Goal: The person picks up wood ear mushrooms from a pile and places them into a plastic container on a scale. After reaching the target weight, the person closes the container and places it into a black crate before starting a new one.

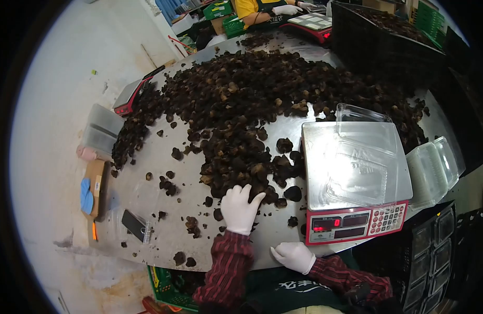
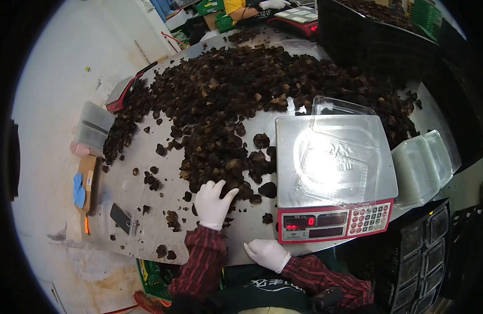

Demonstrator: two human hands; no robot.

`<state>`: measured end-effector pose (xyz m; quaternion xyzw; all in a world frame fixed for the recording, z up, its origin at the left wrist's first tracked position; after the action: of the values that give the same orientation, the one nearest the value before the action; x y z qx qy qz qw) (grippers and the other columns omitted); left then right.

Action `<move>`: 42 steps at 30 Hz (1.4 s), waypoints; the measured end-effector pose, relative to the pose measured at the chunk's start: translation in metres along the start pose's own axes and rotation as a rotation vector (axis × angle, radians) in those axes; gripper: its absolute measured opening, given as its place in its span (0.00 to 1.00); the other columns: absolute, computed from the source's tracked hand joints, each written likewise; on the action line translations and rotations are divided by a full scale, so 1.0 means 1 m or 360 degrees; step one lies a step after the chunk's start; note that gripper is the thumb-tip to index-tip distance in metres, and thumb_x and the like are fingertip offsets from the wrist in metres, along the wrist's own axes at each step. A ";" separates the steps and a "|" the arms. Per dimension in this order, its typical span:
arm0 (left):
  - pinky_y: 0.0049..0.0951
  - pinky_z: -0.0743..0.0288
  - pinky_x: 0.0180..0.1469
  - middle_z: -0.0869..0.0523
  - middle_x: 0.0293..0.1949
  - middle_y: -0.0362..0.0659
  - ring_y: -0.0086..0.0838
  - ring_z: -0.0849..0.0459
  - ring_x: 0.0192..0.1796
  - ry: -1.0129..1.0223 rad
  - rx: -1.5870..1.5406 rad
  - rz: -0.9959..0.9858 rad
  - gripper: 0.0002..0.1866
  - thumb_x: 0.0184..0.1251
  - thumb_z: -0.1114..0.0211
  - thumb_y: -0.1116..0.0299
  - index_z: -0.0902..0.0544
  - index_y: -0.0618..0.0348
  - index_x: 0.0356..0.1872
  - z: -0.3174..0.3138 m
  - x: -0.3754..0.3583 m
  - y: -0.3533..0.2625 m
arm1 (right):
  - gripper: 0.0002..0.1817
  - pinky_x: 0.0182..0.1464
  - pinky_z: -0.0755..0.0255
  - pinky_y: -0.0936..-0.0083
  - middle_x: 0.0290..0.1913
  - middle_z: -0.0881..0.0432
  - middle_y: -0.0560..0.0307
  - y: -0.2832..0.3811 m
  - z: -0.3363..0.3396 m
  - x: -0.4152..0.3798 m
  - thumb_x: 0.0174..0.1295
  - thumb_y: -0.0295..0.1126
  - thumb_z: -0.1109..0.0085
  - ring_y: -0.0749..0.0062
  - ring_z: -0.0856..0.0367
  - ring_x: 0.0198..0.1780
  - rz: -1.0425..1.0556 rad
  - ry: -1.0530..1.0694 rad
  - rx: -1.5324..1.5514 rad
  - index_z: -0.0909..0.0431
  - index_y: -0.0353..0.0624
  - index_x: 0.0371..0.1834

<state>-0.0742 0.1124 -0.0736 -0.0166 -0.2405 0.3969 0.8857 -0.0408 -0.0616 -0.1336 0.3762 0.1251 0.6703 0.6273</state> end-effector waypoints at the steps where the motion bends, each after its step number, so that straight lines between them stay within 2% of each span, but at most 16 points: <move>1: 0.37 0.29 0.36 0.21 0.32 0.41 0.37 0.23 0.36 0.0073 0.0134 -0.0029 0.15 0.52 0.29 0.55 0.18 0.55 0.31 -0.014 0.005 -0.001 | 0.18 0.22 0.29 0.62 0.16 0.29 0.53 -0.002 -0.001 0.000 0.63 0.36 0.42 0.56 0.25 0.19 -0.0027 0.0000 0.0021 0.31 0.43 0.16; 5: 0.38 0.28 0.36 0.21 0.33 0.43 0.38 0.22 0.37 0.0109 -0.0109 -0.0174 0.12 0.53 0.31 0.59 0.20 0.55 0.28 -0.017 -0.002 -0.024 | 0.19 0.22 0.29 0.62 0.16 0.29 0.52 -0.004 -0.001 -0.001 0.62 0.37 0.42 0.55 0.25 0.19 -0.0048 -0.0038 0.0058 0.31 0.43 0.16; 7: 0.34 0.25 0.38 0.19 0.31 0.42 0.37 0.19 0.36 0.0272 -0.0457 -0.0202 0.12 0.53 0.30 0.61 0.15 0.55 0.35 -0.012 -0.017 -0.034 | 0.19 0.22 0.29 0.62 0.16 0.29 0.52 -0.002 0.002 0.001 0.62 0.37 0.42 0.55 0.25 0.19 -0.0062 -0.0035 0.0060 0.31 0.43 0.15; 9: 0.34 0.24 0.35 0.18 0.29 0.42 0.36 0.18 0.33 0.0480 -0.0650 0.0012 0.12 0.54 0.31 0.61 0.15 0.51 0.38 -0.008 -0.027 -0.033 | 0.19 0.22 0.29 0.62 0.16 0.29 0.52 0.000 0.002 0.002 0.62 0.37 0.42 0.55 0.25 0.19 -0.0075 -0.0021 0.0075 0.32 0.43 0.15; 11: 0.31 0.23 0.36 0.17 0.27 0.42 0.36 0.17 0.33 0.0166 -0.0843 0.0011 0.10 0.57 0.34 0.68 0.15 0.51 0.41 0.004 -0.022 -0.021 | 0.19 0.22 0.29 0.62 0.16 0.28 0.52 -0.002 0.001 0.002 0.63 0.37 0.42 0.55 0.25 0.19 -0.0116 0.0009 0.0078 0.32 0.43 0.15; 15: 0.31 0.23 0.37 0.17 0.35 0.42 0.35 0.17 0.34 -0.0124 -0.0552 0.0089 0.11 0.58 0.38 0.75 0.15 0.49 0.42 0.023 0.029 0.017 | 0.19 0.21 0.29 0.62 0.16 0.29 0.53 -0.002 0.001 0.003 0.63 0.37 0.43 0.55 0.25 0.19 -0.0106 0.0033 0.0022 0.32 0.43 0.15; 20: 0.37 0.22 0.41 0.17 0.39 0.42 0.37 0.16 0.39 -0.0240 -0.0239 -0.0041 0.14 0.59 0.35 0.68 0.16 0.45 0.47 -0.007 0.106 0.059 | 0.20 0.22 0.30 0.62 0.16 0.30 0.52 -0.002 0.001 0.004 0.63 0.37 0.43 0.54 0.26 0.19 -0.0120 0.0049 0.0059 0.32 0.42 0.15; 22: 0.38 0.22 0.43 0.17 0.39 0.42 0.39 0.16 0.42 0.0398 0.0068 -0.0014 0.15 0.59 0.35 0.65 0.17 0.44 0.48 -0.045 0.117 0.068 | 0.20 0.22 0.30 0.62 0.16 0.30 0.52 -0.001 0.003 0.004 0.63 0.37 0.43 0.54 0.26 0.19 -0.0133 0.0061 0.0060 0.32 0.42 0.15; 24: 0.37 0.22 0.38 0.18 0.38 0.42 0.38 0.16 0.38 0.0363 0.0176 -0.0089 0.12 0.58 0.35 0.66 0.18 0.45 0.45 -0.047 0.116 0.060 | 0.20 0.23 0.29 0.61 0.16 0.30 0.52 -0.001 0.003 0.006 0.63 0.37 0.43 0.54 0.26 0.20 -0.0124 0.0073 0.0068 0.32 0.41 0.15; 29: 0.34 0.23 0.33 0.19 0.36 0.40 0.38 0.17 0.33 -0.0214 -0.0391 -0.0132 0.10 0.59 0.34 0.68 0.19 0.48 0.43 0.035 0.065 0.034 | 0.20 0.24 0.29 0.61 0.16 0.29 0.52 -0.005 -0.003 0.004 0.64 0.37 0.44 0.54 0.25 0.20 -0.0189 0.0180 0.0110 0.31 0.41 0.15; 33: 0.28 0.22 0.40 0.16 0.36 0.46 0.34 0.15 0.36 0.0251 -0.0727 0.0252 0.11 0.53 0.33 0.78 0.16 0.60 0.40 0.097 -0.024 0.073 | 0.20 0.24 0.28 0.61 0.16 0.29 0.52 -0.003 0.001 0.007 0.64 0.37 0.45 0.54 0.25 0.20 -0.0183 0.0176 0.0131 0.31 0.41 0.14; 35: 0.28 0.22 0.40 0.14 0.36 0.45 0.32 0.15 0.36 0.0388 -0.0613 0.0413 0.11 0.52 0.33 0.77 0.16 0.60 0.39 0.122 -0.077 0.115 | 0.20 0.24 0.28 0.62 0.16 0.29 0.52 -0.004 0.000 0.006 0.64 0.37 0.45 0.54 0.25 0.20 -0.0221 0.0170 0.0120 0.31 0.42 0.14; 37: 0.30 0.23 0.47 0.15 0.45 0.49 0.37 0.15 0.43 0.0823 -0.0552 0.0676 0.16 0.52 0.30 0.73 0.16 0.58 0.45 0.127 -0.140 0.172 | 0.20 0.24 0.28 0.62 0.16 0.29 0.52 -0.005 -0.003 0.005 0.64 0.37 0.44 0.54 0.25 0.20 -0.0218 0.0160 0.0109 0.31 0.42 0.14; 38: 0.30 0.23 0.47 0.15 0.45 0.49 0.37 0.15 0.43 0.0811 -0.0540 0.0701 0.16 0.52 0.30 0.73 0.16 0.58 0.45 0.135 -0.150 0.175 | 0.20 0.23 0.28 0.62 0.16 0.29 0.52 -0.005 -0.003 0.005 0.63 0.37 0.44 0.54 0.25 0.20 -0.0228 0.0143 0.0085 0.31 0.42 0.14; 40: 0.35 0.27 0.57 0.22 0.57 0.54 0.45 0.21 0.55 0.1013 0.0235 0.0507 0.23 0.52 0.28 0.68 0.18 0.55 0.52 0.144 -0.166 0.179 | 0.20 0.23 0.29 0.62 0.16 0.29 0.52 -0.003 -0.004 0.009 0.63 0.37 0.43 0.54 0.25 0.20 -0.0219 0.0125 0.0075 0.31 0.43 0.14; 42: 0.39 0.30 0.61 0.25 0.61 0.55 0.48 0.25 0.60 0.0815 0.0088 0.0465 0.26 0.52 0.27 0.65 0.20 0.54 0.56 0.135 -0.137 0.171 | 0.20 0.23 0.29 0.62 0.16 0.29 0.52 -0.003 -0.002 0.011 0.63 0.36 0.43 0.53 0.25 0.20 -0.0234 0.0090 0.0048 0.31 0.43 0.13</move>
<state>-0.3303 0.1105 -0.0484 -0.1265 0.0065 0.5093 0.8512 -0.0397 -0.0503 -0.1330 0.3563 0.1802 0.6309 0.6652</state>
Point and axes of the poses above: each hand's wrist, its own x-axis towards the middle knuckle, its own z-axis out of the back of the hand, y = z × x, the point moved 7 cm from there along x, towards the middle knuckle
